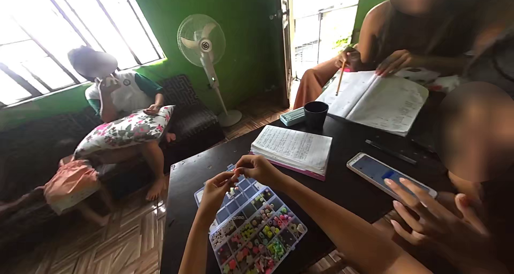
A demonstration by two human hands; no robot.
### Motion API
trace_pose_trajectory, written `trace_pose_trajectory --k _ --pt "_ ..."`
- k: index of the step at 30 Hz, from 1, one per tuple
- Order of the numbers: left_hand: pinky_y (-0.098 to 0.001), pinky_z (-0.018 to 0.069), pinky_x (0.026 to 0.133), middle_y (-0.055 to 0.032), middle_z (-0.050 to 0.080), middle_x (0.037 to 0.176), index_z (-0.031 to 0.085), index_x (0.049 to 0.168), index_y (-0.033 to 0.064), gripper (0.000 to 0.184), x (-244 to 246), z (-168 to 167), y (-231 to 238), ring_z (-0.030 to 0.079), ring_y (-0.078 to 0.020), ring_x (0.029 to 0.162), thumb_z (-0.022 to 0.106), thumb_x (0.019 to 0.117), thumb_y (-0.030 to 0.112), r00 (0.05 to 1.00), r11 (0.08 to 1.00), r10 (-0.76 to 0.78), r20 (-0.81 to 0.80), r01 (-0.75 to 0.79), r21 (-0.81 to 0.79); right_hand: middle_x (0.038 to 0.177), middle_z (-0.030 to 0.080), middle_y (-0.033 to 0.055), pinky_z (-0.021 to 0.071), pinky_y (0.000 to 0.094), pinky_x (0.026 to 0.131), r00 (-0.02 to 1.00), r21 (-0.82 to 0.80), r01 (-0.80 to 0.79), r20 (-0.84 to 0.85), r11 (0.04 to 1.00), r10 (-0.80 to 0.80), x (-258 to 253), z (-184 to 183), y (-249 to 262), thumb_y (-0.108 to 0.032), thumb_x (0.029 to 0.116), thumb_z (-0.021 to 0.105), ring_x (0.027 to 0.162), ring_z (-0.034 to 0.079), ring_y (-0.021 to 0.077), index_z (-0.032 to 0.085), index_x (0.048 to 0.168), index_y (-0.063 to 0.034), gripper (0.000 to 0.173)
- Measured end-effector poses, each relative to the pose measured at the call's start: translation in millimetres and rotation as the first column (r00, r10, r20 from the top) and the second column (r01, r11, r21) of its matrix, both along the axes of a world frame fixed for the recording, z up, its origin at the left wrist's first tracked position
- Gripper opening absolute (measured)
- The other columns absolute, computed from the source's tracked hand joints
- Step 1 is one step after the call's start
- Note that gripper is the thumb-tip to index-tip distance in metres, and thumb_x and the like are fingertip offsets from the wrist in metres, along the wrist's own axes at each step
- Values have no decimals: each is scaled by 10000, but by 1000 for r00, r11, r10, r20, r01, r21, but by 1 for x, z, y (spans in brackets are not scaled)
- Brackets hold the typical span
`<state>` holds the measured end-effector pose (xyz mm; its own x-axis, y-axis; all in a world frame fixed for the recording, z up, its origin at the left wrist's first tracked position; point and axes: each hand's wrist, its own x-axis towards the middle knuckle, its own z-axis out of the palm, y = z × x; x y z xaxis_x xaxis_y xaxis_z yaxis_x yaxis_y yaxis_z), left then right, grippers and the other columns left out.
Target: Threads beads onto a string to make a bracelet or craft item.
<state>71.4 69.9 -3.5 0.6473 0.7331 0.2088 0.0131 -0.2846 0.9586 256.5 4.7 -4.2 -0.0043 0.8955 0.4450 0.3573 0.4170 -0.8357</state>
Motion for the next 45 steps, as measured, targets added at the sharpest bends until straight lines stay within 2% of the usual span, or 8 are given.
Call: trace_pose_trajectory --k 9,17,20,24,29,37,41,45 --pt "-185 535 719 49 699 897 686 1068 -4 147 0 2 1 638 6 763 563 1025 63 997 996 -76 -10 75 -43 883 679 46 520 165 706 999 -5 36 -30 999 -36 -2 1 -1 -85 995 605 727 605 -4 679 1037 70 177" --pt "-207 540 744 32 718 952 674 1109 6 211 3 3 -3 659 -16 818 509 1063 127 986 980 -167 -19 163 -115 831 670 -17 516 144 684 997 11 43 -72 999 -42 1 -2 -3 -60 983 611 695 596 -37 678 1002 45 126" --pt "-208 547 756 39 717 936 669 1093 9 194 4 1 -5 666 -18 825 507 1058 110 985 978 -172 12 172 -119 838 673 -1 518 144 691 997 10 43 -58 999 -42 1 -5 -4 -49 986 600 704 598 -38 678 998 58 134" --pt "-198 550 740 56 691 856 664 1020 -5 113 9 -3 -7 654 -5 776 554 1014 23 994 992 -106 21 107 -60 884 678 40 519 165 709 999 -4 42 -16 999 -42 0 -4 -5 -71 992 595 726 601 -8 677 1030 80 176" --pt "-202 554 745 59 693 857 666 1029 6 114 9 -8 -7 659 -5 782 562 1019 48 998 999 -52 -23 51 -18 885 686 90 514 190 727 998 -52 65 21 997 -64 0 -3 -7 -73 1002 603 737 601 23 678 1046 102 196" --pt "-187 553 740 72 701 830 692 1022 36 124 0 -15 3 654 -4 756 579 984 0 999 998 22 -50 -19 58 847 687 147 547 262 644 999 82 42 6 996 -42 0 -16 -1 -19 984 625 672 628 123 683 1021 90 129" --pt "-192 552 767 100 691 896 675 1057 85 93 -9 -14 8 649 8 803 591 1021 97 997 994 29 -76 -20 109 857 683 115 514 232 668 998 78 54 32 996 -56 10 -12 6 -52 997 601 694 601 77 691 1036 88 172" --pt "-170 542 701 88 679 898 658 1085 114 96 -11 -7 3 631 15 754 583 1039 152 995 982 22 -97 -3 189 844 686 66 524 211 653 994 90 106 27 990 -109 21 -16 14 -100 992 622 683 607 38 698 1005 39 159"
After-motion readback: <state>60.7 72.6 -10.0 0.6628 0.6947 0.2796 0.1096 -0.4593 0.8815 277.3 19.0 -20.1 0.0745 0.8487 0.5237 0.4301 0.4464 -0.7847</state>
